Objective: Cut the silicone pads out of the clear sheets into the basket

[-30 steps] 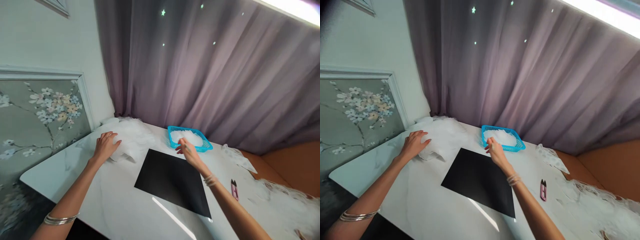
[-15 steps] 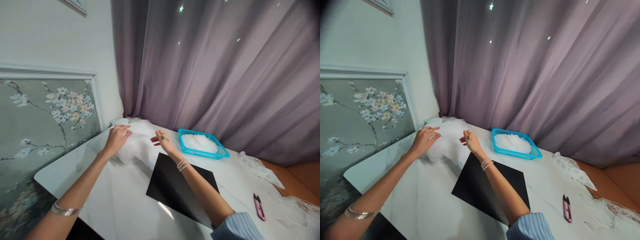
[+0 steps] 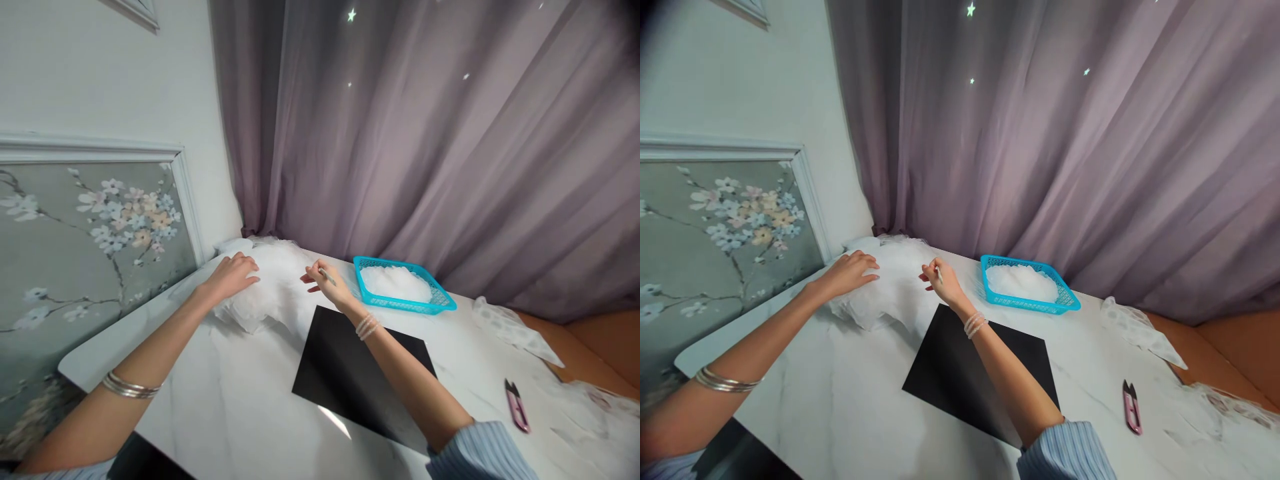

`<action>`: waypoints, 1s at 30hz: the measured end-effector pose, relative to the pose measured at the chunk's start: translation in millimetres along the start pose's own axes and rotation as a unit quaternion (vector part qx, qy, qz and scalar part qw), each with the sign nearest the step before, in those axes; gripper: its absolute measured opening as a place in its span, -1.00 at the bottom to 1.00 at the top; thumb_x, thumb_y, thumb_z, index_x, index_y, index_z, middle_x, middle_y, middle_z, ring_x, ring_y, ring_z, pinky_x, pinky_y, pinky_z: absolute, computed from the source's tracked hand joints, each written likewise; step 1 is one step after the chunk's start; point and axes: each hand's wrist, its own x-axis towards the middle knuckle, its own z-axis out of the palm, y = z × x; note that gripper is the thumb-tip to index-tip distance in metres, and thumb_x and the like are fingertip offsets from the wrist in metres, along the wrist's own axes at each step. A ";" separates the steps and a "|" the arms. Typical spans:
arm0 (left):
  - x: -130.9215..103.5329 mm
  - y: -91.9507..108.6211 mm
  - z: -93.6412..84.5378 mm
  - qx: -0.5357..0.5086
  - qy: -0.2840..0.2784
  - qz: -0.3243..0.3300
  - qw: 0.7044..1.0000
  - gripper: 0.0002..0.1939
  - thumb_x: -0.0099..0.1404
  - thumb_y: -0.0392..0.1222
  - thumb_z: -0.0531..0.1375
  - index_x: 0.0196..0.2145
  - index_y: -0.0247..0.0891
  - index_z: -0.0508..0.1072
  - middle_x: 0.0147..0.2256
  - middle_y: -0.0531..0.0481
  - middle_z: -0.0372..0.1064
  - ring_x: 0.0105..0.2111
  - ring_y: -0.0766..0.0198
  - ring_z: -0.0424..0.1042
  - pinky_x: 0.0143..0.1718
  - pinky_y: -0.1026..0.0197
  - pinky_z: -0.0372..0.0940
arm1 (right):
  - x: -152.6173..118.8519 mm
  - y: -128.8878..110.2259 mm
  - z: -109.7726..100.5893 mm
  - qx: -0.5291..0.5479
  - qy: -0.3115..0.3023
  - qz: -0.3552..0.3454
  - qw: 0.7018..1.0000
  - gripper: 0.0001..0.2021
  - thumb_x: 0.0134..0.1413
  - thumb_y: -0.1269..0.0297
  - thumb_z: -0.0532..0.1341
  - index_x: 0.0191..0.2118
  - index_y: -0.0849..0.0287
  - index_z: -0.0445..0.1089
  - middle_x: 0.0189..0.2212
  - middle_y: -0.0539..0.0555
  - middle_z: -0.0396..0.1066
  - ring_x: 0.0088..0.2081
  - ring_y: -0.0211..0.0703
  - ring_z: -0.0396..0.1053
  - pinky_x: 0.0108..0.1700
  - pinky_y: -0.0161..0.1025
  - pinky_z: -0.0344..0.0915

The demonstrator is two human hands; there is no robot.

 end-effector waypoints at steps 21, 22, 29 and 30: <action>-29.7 28.2 12.2 -0.014 0.059 -0.065 0.996 -0.71 0.39 -0.06 0.19 -0.01 -0.23 0.45 -0.04 -0.11 0.44 -0.12 0.19 0.47 -0.10 0.04 0.44 | 32.8 25.7 30.9 0.003 0.074 0.136 0.988 -0.81 0.29 0.20 0.23 -0.17 0.22 0.30 -0.29 0.05 0.40 -0.33 -0.22 0.43 -0.38 -0.28 0.46; -35.5 32.8 18.5 -0.012 0.061 -0.066 0.996 -0.72 0.40 -0.06 0.18 -0.01 -0.21 0.45 -0.03 -0.11 0.44 -0.11 0.19 0.47 -0.09 0.04 0.43 | 38.2 30.1 34.6 -0.015 0.085 0.146 0.986 -0.80 0.30 0.21 0.23 -0.11 0.25 0.33 -0.26 0.05 0.40 -0.33 -0.24 0.42 -0.36 -0.29 0.45; -22.9 6.7 6.1 -0.016 0.115 -0.114 0.987 -0.72 0.41 -0.04 0.15 0.00 -0.19 0.46 0.05 -0.13 0.40 -0.03 0.15 0.44 0.00 -0.01 0.40 | 67.2 47.8 44.2 -0.091 0.098 0.158 0.978 -0.79 0.31 0.24 0.25 -0.06 0.27 0.38 -0.22 0.05 0.41 -0.31 -0.26 0.41 -0.29 -0.27 0.44; -16.1 -5.2 0.9 -0.015 0.131 -0.139 0.981 -0.70 0.41 -0.05 0.16 0.03 -0.20 0.44 0.07 -0.14 0.39 -0.01 0.13 0.43 0.02 -0.05 0.39 | 68.2 48.9 44.5 -0.091 0.093 0.156 0.979 -0.80 0.30 0.25 0.25 -0.07 0.27 0.38 -0.24 0.04 0.41 -0.33 -0.27 0.41 -0.32 -0.29 0.43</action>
